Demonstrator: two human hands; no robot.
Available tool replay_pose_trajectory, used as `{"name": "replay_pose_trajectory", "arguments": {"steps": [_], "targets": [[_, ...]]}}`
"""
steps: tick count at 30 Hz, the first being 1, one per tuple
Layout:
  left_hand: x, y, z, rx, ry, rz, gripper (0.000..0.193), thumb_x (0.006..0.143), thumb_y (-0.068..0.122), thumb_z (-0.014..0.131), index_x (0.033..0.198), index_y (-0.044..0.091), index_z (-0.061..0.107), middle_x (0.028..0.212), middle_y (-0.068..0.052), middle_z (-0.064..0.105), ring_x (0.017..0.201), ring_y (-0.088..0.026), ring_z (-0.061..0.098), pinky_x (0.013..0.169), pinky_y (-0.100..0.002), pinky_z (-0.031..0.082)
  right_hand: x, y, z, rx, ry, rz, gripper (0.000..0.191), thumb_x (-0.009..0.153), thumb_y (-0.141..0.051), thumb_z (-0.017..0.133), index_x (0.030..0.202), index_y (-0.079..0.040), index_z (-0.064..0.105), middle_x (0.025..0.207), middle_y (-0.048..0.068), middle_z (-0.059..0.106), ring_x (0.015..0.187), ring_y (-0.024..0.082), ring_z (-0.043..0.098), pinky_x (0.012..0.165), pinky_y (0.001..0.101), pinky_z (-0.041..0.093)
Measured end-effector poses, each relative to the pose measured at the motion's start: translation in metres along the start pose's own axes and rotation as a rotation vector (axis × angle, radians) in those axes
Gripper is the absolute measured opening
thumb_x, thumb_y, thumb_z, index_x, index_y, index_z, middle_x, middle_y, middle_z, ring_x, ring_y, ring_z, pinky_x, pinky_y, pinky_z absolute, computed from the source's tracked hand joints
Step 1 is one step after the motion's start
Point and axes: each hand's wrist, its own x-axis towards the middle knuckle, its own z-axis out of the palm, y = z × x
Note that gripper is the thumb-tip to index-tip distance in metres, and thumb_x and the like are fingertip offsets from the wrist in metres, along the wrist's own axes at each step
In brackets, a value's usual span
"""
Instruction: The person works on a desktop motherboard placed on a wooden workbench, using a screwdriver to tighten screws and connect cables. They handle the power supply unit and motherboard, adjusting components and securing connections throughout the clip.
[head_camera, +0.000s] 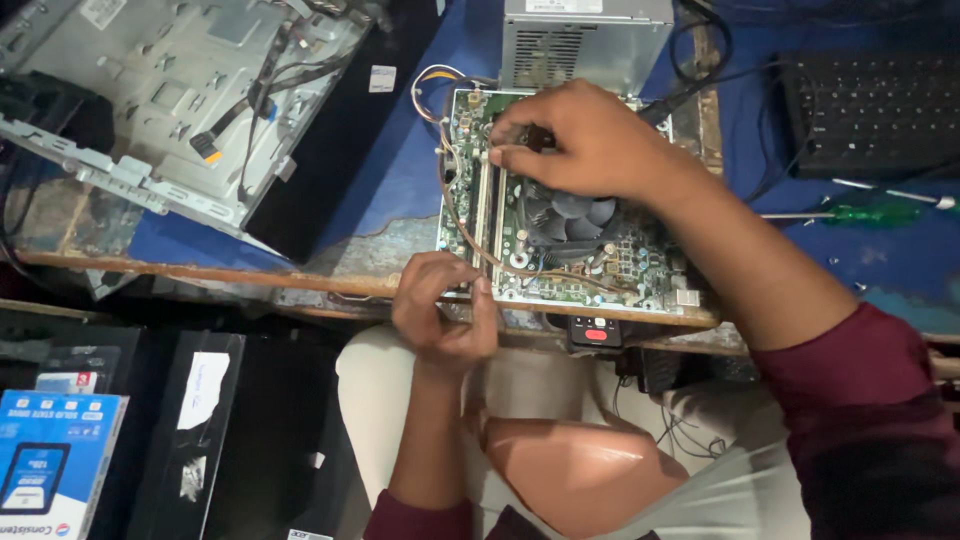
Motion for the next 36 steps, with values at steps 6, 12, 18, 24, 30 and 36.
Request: {"name": "replay_pose_trajectory", "arguments": {"steps": [6, 12, 18, 24, 30, 36], "targets": [[-0.0057, -0.0019, 0.0009, -0.015, 0.018, -0.032, 0.035, 0.084, -0.009, 0.069, 0.112, 0.003, 0.053, 0.089, -0.011, 0.066, 0.080, -0.028, 0.066, 0.076, -0.037, 0.055, -0.0003, 0.0022, 0.0021, 0.001, 0.021, -0.011, 0.030, 0.094, -0.033, 0.072, 0.106, -0.005, 0.076, 0.094, 0.015, 0.076, 0.081, 0.032, 0.073, 0.073, 0.0401, 0.057], [-0.0083, -0.0024, 0.0026, -0.023, 0.032, -0.049, 0.034, 0.086, -0.009, 0.067, 0.113, 0.004, 0.051, 0.087, -0.010, 0.066, 0.080, -0.026, 0.065, 0.077, -0.036, 0.055, -0.0002, 0.0023, 0.0027, -0.011, 0.006, 0.017, 0.029, 0.094, -0.032, 0.072, 0.105, -0.006, 0.077, 0.092, 0.015, 0.075, 0.079, 0.032, 0.073, 0.072, 0.0407, 0.056], [-0.0095, -0.0025, 0.0042, -0.063, 0.042, -0.060, 0.034, 0.087, -0.009, 0.064, 0.115, 0.004, 0.049, 0.086, -0.009, 0.065, 0.078, -0.023, 0.064, 0.076, -0.034, 0.053, -0.0003, 0.0027, 0.0024, 0.011, -0.009, 0.036, 0.029, 0.093, -0.033, 0.071, 0.102, -0.006, 0.077, 0.090, 0.015, 0.075, 0.077, 0.031, 0.072, 0.071, 0.0406, 0.056], [-0.0103, -0.0030, 0.0048, -0.069, 0.046, -0.053, 0.034, 0.087, -0.010, 0.063, 0.114, 0.004, 0.049, 0.088, -0.010, 0.064, 0.078, -0.022, 0.064, 0.074, -0.034, 0.053, -0.0005, 0.0025, 0.0017, 0.023, 0.001, 0.001, 0.028, 0.095, -0.032, 0.071, 0.101, -0.005, 0.077, 0.090, 0.015, 0.075, 0.077, 0.030, 0.072, 0.070, 0.0393, 0.056], [-0.0077, -0.0038, 0.0054, -0.028, 0.045, 0.003, 0.034, 0.084, -0.009, 0.061, 0.113, 0.004, 0.048, 0.088, -0.014, 0.065, 0.077, -0.025, 0.064, 0.072, -0.035, 0.053, 0.0005, 0.0010, 0.0021, 0.034, -0.014, 0.042, 0.028, 0.094, -0.033, 0.071, 0.100, -0.005, 0.077, 0.087, 0.014, 0.074, 0.073, 0.027, 0.072, 0.067, 0.0381, 0.055], [-0.0037, -0.0048, 0.0056, 0.017, 0.023, 0.080, 0.034, 0.084, -0.008, 0.060, 0.111, 0.006, 0.045, 0.088, -0.014, 0.067, 0.076, -0.026, 0.067, 0.072, -0.036, 0.055, 0.0003, 0.0026, 0.0023, 0.026, -0.015, -0.011, 0.028, 0.095, -0.030, 0.070, 0.101, -0.003, 0.077, 0.088, 0.016, 0.073, 0.077, 0.030, 0.071, 0.069, 0.0403, 0.054]]}}
